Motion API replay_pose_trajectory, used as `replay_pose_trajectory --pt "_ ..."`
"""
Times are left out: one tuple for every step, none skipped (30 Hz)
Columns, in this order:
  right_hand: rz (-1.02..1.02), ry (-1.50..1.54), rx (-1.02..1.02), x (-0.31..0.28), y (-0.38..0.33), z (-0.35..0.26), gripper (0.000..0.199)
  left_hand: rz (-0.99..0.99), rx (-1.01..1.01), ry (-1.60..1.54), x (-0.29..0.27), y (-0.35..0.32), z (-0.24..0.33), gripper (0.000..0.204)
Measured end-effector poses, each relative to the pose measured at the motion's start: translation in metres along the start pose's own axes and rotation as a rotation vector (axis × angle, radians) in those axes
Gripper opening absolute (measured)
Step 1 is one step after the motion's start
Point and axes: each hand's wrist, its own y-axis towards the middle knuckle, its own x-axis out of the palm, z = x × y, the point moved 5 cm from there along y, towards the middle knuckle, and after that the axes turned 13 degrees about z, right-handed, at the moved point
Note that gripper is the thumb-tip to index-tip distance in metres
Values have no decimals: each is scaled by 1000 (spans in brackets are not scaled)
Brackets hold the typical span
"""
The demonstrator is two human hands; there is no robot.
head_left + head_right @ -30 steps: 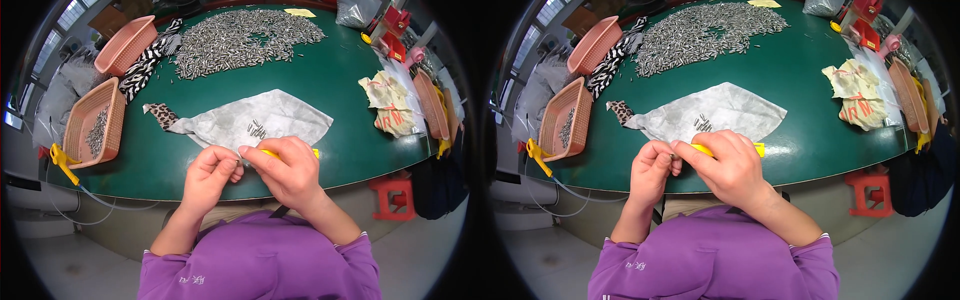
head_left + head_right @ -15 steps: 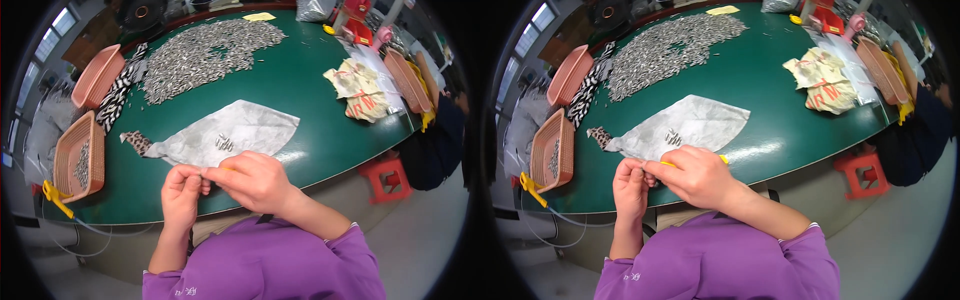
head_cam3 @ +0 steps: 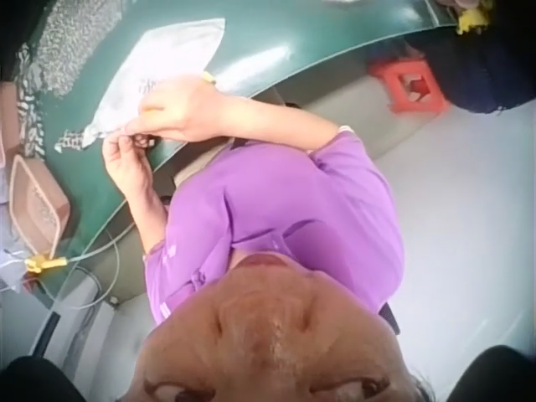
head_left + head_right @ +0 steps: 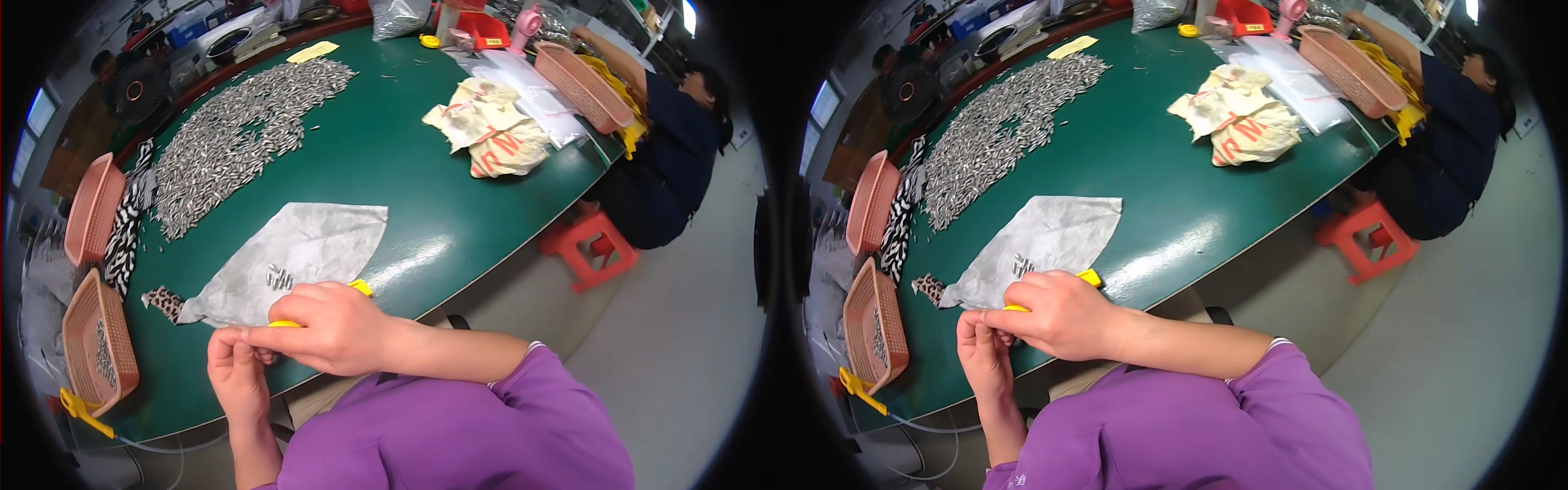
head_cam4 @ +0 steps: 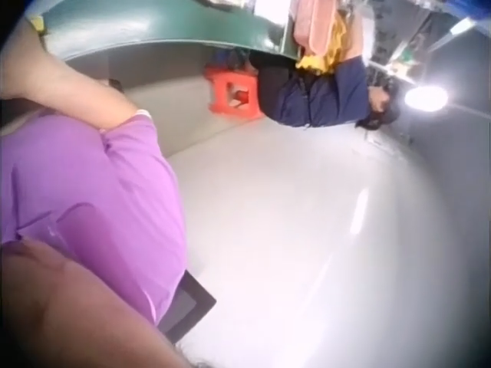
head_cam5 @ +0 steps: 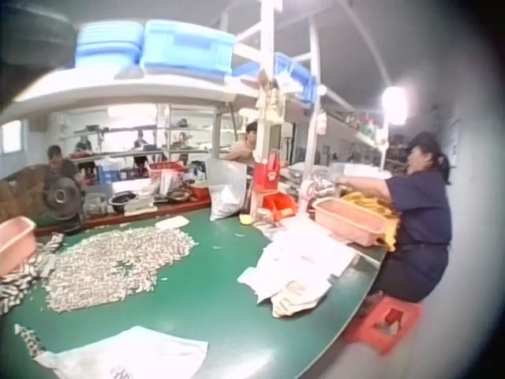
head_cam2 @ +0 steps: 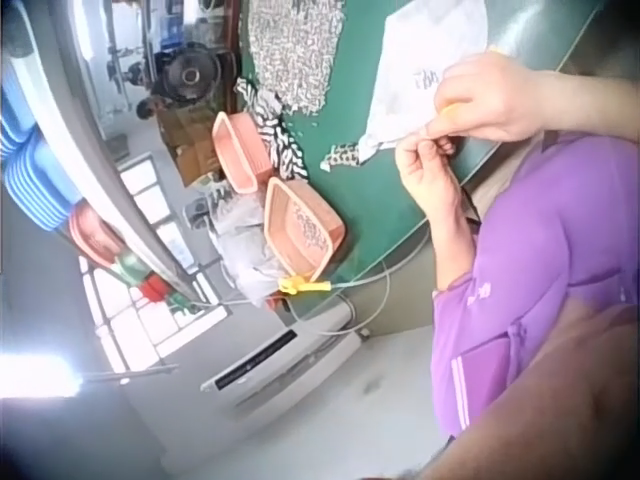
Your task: Inserting small metal pins into fabric strips and using a lighter to seal or heat-set them at a factory workbench.
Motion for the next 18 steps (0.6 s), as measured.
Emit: replay_pose_trajectory --pt "4 -18 2 0 0 0 39 -3 10 18 -2 1 -1 16" --pt "4 -14 3 0 -1 1 38 -20 6 11 -1 1 -2 16" --pt "6 -5 2 0 -1 1 38 -21 14 17 -1 2 -1 17" --pt "6 2 6 0 -1 1 36 -23 23 23 -1 2 -1 18" --pt "12 -12 6 -1 -1 1 36 -15 32 27 -1 2 -2 19" --pt "22 -6 6 -1 -2 1 34 -31 33 23 -1 2 -3 19" --pt "33 -1 5 -2 -2 1 33 -23 28 20 -3 2 -4 19" --pt "41 -23 -1 -3 -2 0 32 -16 22 16 -3 2 -4 19" --pt "48 -40 1 -2 -3 0 32 -3 20 20 -1 2 -4 20" --pt "59 -17 0 -2 -3 -1 32 -2 23 10 0 2 -3 20" --pt "70 6 -2 -2 -2 -1 32 -1 25 0 1 1 -1 20" --pt "58 9 -2 -2 -2 -1 33 25 47 8 2 0 0 19" --pt "65 -8 -1 -2 -2 -1 33 41 39 3 1 0 -1 19" --pt "65 20 10 0 -3 0 30 57 30 -2 -2 1 -2 19" --pt "67 51 24 1 -4 0 28 54 29 0 -3 1 -1 19" --pt "88 58 19 1 -4 0 27 40 26 -3 -3 1 -2 19" --pt "95 46 20 0 -4 1 27 47 39 4 -4 2 -3 19" --pt "94 62 21 2 -4 2 27 59 52 14 -5 2 -3 19"
